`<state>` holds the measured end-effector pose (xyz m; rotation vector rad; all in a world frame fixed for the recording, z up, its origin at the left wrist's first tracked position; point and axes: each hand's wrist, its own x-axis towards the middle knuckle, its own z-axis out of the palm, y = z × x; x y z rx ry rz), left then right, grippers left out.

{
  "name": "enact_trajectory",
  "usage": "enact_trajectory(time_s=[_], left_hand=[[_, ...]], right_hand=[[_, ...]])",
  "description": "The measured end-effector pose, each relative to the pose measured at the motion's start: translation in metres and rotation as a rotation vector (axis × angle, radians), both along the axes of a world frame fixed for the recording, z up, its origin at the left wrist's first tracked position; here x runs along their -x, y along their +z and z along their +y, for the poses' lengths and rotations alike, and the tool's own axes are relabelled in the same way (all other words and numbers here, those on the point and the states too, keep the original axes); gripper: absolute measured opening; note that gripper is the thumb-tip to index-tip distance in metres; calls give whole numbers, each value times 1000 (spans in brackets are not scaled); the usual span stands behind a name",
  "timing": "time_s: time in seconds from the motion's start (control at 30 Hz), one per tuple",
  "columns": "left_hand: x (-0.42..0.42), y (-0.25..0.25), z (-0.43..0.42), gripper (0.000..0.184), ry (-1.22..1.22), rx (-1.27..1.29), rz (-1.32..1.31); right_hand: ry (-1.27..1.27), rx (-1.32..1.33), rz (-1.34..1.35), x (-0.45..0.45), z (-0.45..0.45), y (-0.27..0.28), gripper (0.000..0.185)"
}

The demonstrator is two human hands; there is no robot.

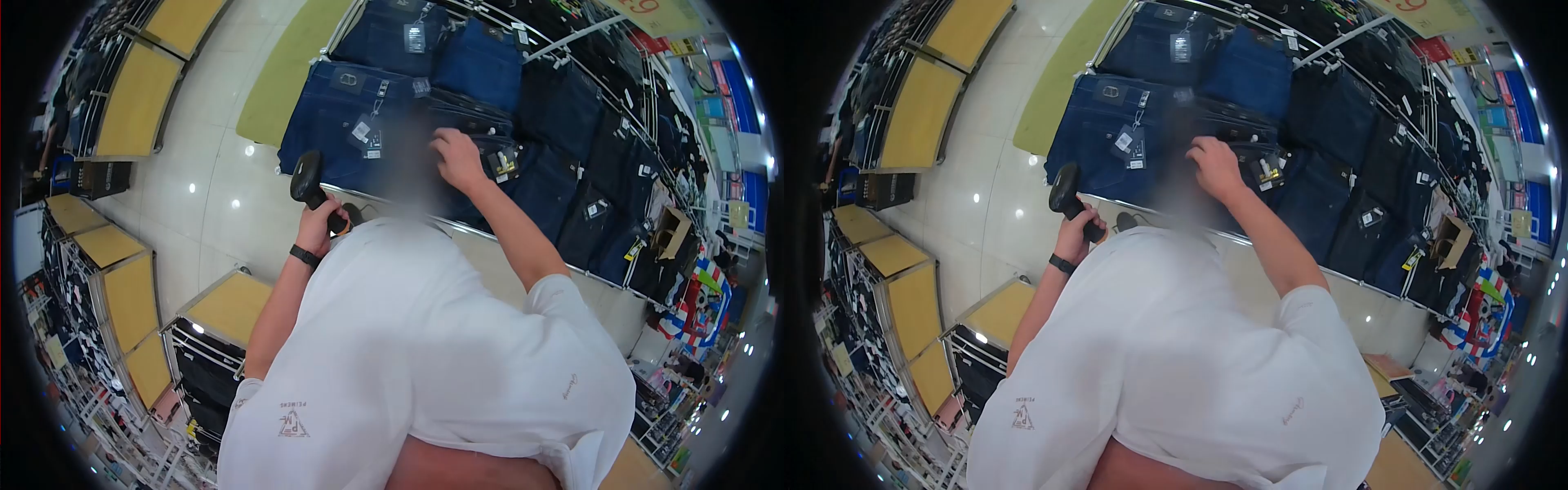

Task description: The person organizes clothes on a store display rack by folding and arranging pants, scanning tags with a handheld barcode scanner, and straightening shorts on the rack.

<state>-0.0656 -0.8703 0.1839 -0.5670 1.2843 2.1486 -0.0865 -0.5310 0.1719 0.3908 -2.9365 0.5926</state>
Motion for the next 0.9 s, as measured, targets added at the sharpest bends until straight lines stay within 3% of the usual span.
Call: enact_trajectory(time_s=[0.2, 0.37, 0.5, 0.7, 0.8, 0.9], left_hand=[[-1, -3, 19, 13, -38, 15, -11], [7, 2, 30, 16, -39, 36, -15], [2, 2, 29, 15, -26, 42, -16], [0, 2, 28, 13, 25, 52, 1], [-1, 0, 26, 12, 63, 31, 0], [0, -3, 24, 11, 73, 21, -9]], right_hand=[[59, 82, 28, -28, 15, 11, 30], [-98, 188, 69, 22, 47, 9, 28], [-133, 8, -275, 84, 70, 2, 37], [-337, -122, -316, 116, 69, -5, 52], [-382, -306, -126, 98, 75, 9, 57], [-474, -188, 65, 75, 90, 18, 53]])
